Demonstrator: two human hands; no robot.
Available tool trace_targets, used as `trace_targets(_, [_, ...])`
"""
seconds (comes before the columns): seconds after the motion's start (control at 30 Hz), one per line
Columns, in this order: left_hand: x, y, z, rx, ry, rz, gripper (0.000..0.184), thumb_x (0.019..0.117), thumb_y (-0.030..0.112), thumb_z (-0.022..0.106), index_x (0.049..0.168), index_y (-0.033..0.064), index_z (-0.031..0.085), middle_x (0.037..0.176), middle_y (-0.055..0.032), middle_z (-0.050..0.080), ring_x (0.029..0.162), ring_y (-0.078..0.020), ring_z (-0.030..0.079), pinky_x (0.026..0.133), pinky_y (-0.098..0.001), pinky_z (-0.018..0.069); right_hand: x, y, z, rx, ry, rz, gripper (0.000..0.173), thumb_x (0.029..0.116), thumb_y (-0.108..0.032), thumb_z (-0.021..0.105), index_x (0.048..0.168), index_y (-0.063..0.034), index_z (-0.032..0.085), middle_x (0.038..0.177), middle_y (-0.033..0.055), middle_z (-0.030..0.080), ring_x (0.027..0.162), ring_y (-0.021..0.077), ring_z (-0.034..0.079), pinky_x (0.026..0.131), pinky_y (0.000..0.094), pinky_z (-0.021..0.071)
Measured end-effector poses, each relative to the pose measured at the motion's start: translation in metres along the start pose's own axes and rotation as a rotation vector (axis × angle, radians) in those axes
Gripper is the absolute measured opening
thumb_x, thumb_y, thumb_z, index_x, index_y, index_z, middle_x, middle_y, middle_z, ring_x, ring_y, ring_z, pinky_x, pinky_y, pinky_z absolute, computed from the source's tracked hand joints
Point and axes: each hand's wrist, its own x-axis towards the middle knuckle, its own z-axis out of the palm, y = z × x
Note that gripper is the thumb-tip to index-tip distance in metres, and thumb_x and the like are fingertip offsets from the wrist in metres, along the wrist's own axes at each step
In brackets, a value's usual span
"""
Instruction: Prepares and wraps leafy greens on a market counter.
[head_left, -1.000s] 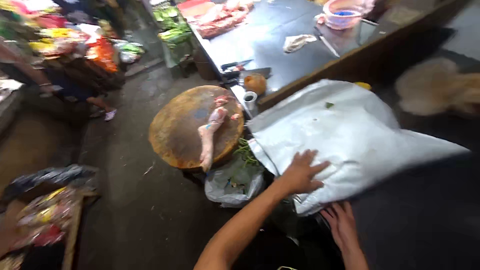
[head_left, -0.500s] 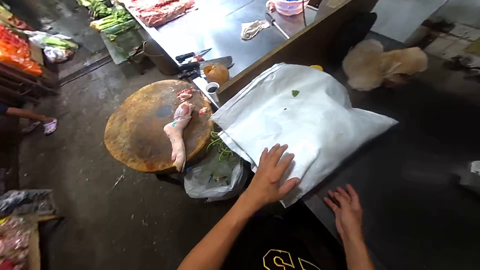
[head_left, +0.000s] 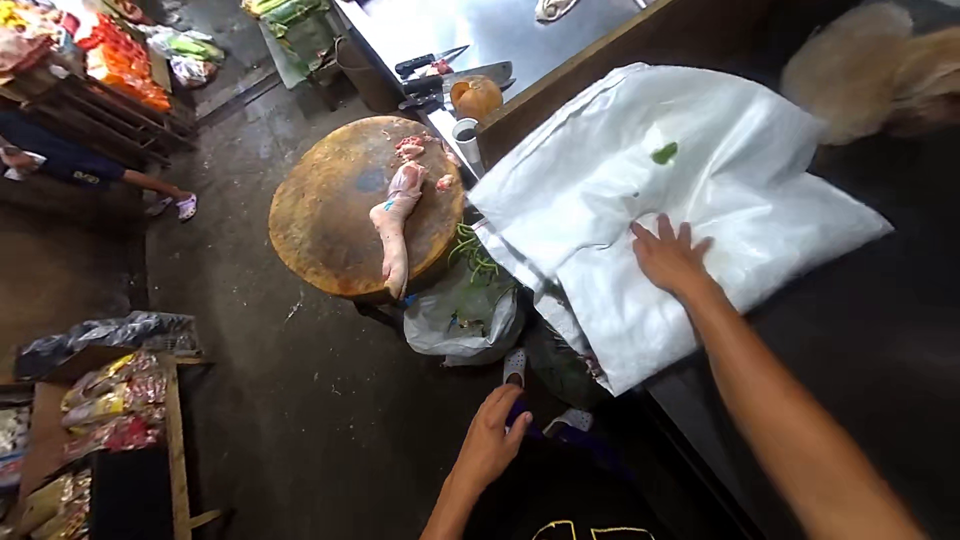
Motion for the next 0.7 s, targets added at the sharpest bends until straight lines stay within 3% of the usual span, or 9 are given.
trace_targets(0.07, [-0.01,-0.014,-0.004,0.008,-0.026,-0.123,0.038,0.101,0.027,0.062,0.128,0.0003,0.067,0.134,-0.0181,0.064,0.126,-0.0266,0.062,0.11,-0.0423,0.0485,0.037,0.004,-0.007,0.016,-0.149,0.006,0.052,0.1104,-0.046,0.028,0.156,-0.027,0.046,0.167,0.0232,0.025,0.149,0.0595,0.017,0.105,0.0884,0.0083])
trace_targets(0.13, [-0.022,-0.028,-0.005,0.026,-0.03,-0.191,0.038,0.1011,0.027,0.061,0.128,0.0007,0.067,0.134,-0.0179,0.065,0.125,-0.0264,0.063,0.11,-0.0419,0.0486,0.047,0.008,-0.018,-0.021,-0.247,-0.009,0.053,0.1102,-0.046,0.031,0.153,-0.0228,0.051,0.162,0.026,0.032,0.144,0.0601,0.027,0.103,0.0865,0.0197])
trace_targets(0.2, [-0.028,-0.037,-0.007,0.03,-0.011,-0.224,0.038,0.101,0.027,0.061,0.128,0.0012,0.067,0.134,-0.0169,0.065,0.125,-0.0257,0.063,0.11,-0.0415,0.0486,0.042,0.006,-0.03,-0.038,-0.241,-0.001,0.049,0.1093,-0.045,0.036,0.15,-0.0236,0.054,0.159,0.0284,0.036,0.14,0.0599,0.034,0.102,0.0835,0.0268])
trace_targets(0.33, [-0.025,-0.049,-0.019,0.01,-0.048,-0.303,0.04,0.1024,0.028,0.059,0.13,0.0008,0.066,0.135,-0.0176,0.064,0.126,-0.0268,0.062,0.111,-0.0427,0.0474,0.017,0.001,-0.034,-0.026,-0.088,0.022,0.046,0.1061,-0.04,0.047,0.15,-0.0261,0.055,0.16,0.0298,0.034,0.144,0.0602,0.029,0.104,0.0854,0.0203])
trace_targets(0.43, [-0.005,-0.06,-0.034,0.038,-0.183,-0.288,0.041,0.1037,0.029,0.056,0.133,0.001,0.064,0.136,-0.0184,0.063,0.128,-0.0288,0.06,0.113,-0.0455,0.045,0.001,0.005,-0.033,0.068,0.064,-0.039,0.046,0.1016,-0.028,0.057,0.146,-0.0174,0.057,0.153,0.03,0.044,0.141,0.0544,0.038,0.105,0.0814,0.0263])
trace_targets(0.57, [0.033,-0.081,-0.057,0.081,-0.319,-0.229,0.044,0.1043,0.03,0.054,0.136,0.0008,0.061,0.138,-0.0185,0.061,0.132,-0.0286,0.057,0.114,-0.0465,0.0425,-0.014,0.007,-0.036,0.157,0.146,0.0,0.048,0.1009,-0.018,0.056,0.149,-0.0126,0.054,0.154,0.0269,0.043,0.145,0.0468,0.039,0.112,0.0712,0.0316])
trace_targets(0.7, [0.056,-0.108,-0.088,0.091,-0.365,-0.193,0.044,0.1044,0.03,0.054,0.137,0.0013,0.061,0.14,-0.0188,0.06,0.133,-0.0298,0.056,0.114,-0.0475,0.0424,-0.027,-0.012,-0.035,0.167,0.188,0.074,0.046,0.1008,-0.016,0.055,0.147,-0.0079,0.055,0.153,0.0283,0.044,0.144,0.0463,0.039,0.113,0.0668,0.0338])
